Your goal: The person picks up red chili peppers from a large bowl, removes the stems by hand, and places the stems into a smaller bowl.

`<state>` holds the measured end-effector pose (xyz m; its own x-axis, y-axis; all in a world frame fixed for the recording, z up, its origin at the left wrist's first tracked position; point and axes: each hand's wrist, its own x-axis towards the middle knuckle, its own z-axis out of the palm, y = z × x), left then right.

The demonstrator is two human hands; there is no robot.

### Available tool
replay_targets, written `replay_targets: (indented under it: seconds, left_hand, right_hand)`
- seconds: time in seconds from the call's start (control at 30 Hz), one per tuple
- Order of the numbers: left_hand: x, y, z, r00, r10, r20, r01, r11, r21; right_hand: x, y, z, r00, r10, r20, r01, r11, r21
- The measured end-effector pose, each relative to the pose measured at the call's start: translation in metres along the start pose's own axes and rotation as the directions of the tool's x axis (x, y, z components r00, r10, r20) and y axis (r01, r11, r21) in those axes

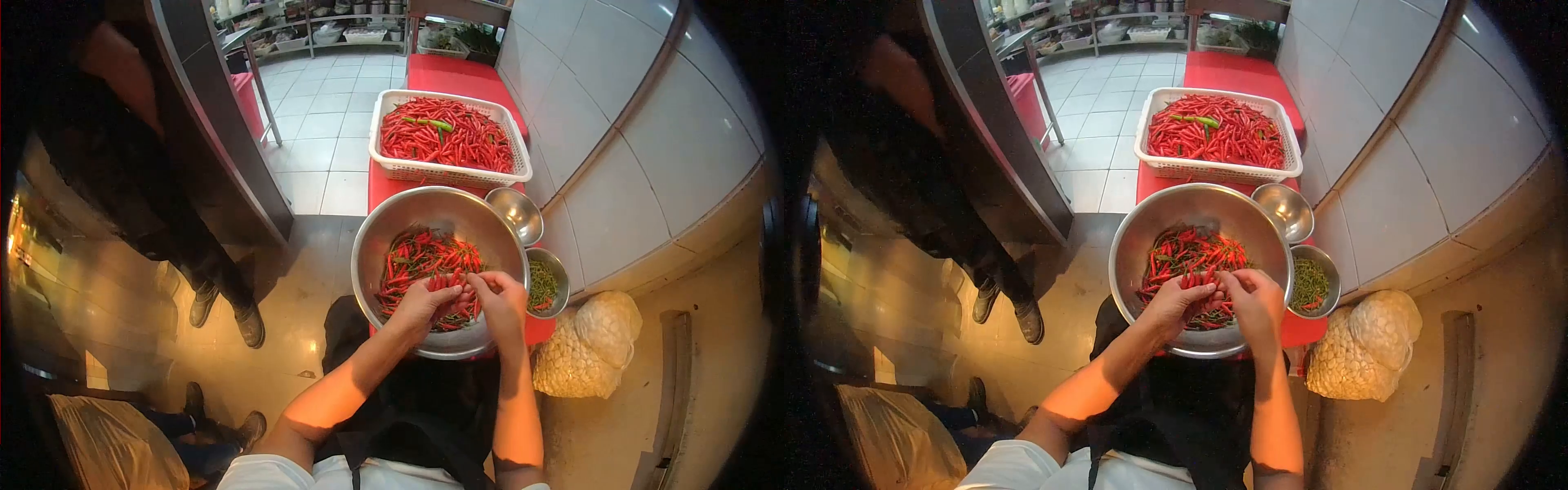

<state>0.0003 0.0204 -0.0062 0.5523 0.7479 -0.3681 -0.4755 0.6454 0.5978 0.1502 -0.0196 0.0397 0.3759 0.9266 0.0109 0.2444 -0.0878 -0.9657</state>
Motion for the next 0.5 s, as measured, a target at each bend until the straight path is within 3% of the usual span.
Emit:
replay_targets:
  seconds: [0.07,0.17,0.27,0.37,0.5]
  left_hand:
    - [-0.001,0.000,0.000,1.000,0.004,0.010,-0.004,0.999,0.032]
    - [-0.003,0.000,0.000,1.000,0.016,-0.002,-0.016,0.998,0.062]
    - [-0.004,-0.001,-0.001,0.999,0.037,-0.012,-0.036,0.994,0.099]
    - [-0.001,-0.003,-0.005,1.000,0.004,-0.007,-0.003,0.997,0.082]
    - [0.000,0.001,-0.005,0.987,-0.055,0.150,0.061,0.998,-0.035]
  right_hand:
    - [0.013,0.009,-0.009,0.969,0.136,0.204,-0.162,0.980,0.115]
    - [0.020,0.028,-0.012,0.970,0.077,0.230,-0.108,0.986,0.126]
    - [0.018,0.019,-0.015,0.949,0.159,0.272,-0.177,0.983,0.042]
    - [0.012,0.010,-0.014,0.940,0.156,0.303,-0.214,0.963,0.165]
    - [0.018,0.032,-0.022,0.836,0.187,0.516,-0.479,0.709,0.517]
